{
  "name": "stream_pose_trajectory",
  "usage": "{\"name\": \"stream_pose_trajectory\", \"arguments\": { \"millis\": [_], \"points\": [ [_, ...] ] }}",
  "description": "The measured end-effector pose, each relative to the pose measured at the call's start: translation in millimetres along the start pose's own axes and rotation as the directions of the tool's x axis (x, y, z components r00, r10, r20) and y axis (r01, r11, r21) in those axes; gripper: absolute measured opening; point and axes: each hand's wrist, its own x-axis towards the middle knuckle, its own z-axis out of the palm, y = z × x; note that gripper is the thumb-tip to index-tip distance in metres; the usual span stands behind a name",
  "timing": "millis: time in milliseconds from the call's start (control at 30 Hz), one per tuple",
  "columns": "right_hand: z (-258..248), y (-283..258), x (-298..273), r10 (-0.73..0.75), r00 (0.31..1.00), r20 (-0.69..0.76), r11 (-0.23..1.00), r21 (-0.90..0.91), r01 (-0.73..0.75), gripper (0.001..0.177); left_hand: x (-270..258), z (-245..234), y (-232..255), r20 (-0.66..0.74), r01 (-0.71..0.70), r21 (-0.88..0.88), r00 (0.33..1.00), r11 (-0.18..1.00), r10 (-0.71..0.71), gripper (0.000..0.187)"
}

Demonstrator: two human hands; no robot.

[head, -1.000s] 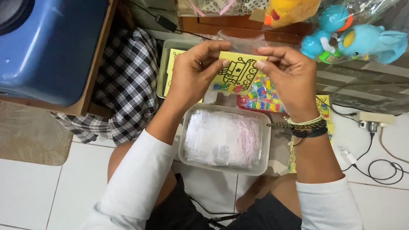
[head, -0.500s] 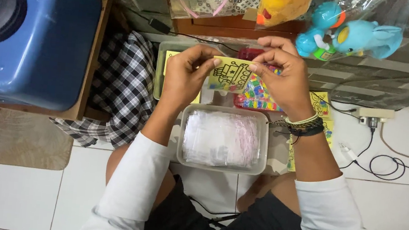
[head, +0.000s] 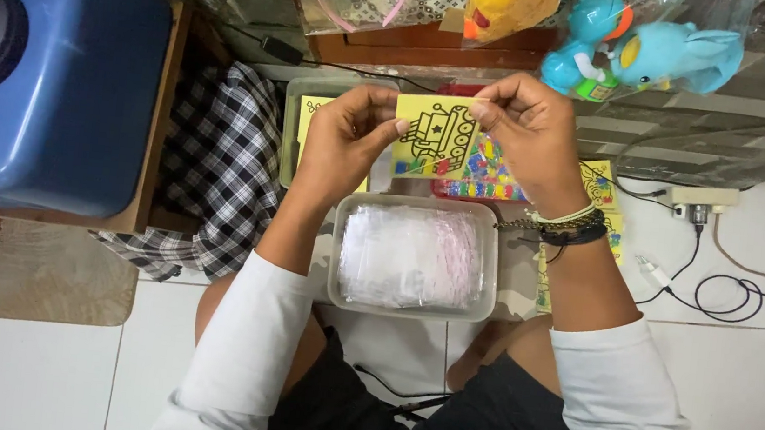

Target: The person places small printed yellow cards and colorful puzzle-like pieces into clear plastic bags by hand.

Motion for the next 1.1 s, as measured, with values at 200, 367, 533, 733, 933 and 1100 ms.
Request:
{"name": "stream_pose_trajectory", "arguments": {
  "millis": [200,367,533,733,933,1100],
  "points": [
    [2.2,-6.0,1.4,0.032,0.999,-0.020,0.997,0.069,-0.030,0.014,-1.0,-1.4,6.6,-0.048,-0.002,0.066,0.999,0.998,0.005,0.011],
    [1.7,-8.4,0.0,0.126,0.991,0.053,0.981,0.139,-0.132,0.016,-1.9,-0.4,14.3,-0.085,-0.013,-0.023,0.996,1.000,0.011,0.013],
    [1.0,-0.7,-0.2,0.131,0.991,0.017,0.981,0.142,-0.132,0.013,-2.0,0.0,11.1,-0.088,-0.017,-0.046,0.996,0.999,0.013,0.010],
    [-3.4,-9.0,-7.0,0.118,0.989,0.085,0.980,0.153,-0.130,0.023,-1.4,5.9,15.8,-0.100,-0.078,0.011,0.992,0.997,0.078,0.007],
    [-26.4,-21.5,-31.5,0.131,0.990,0.053,0.981,0.135,-0.137,0.029,-9.5,34.3,13.1,-0.041,-0.090,-0.076,0.995,0.993,0.087,0.008],
    [-54.9,-34.9,-54.2,0.069,0.997,0.023,0.997,0.033,-0.070,0.024,-16.3,57.7,12.9,0.097,-0.092,-0.154,0.989,0.984,0.107,0.009]
  ]
}}
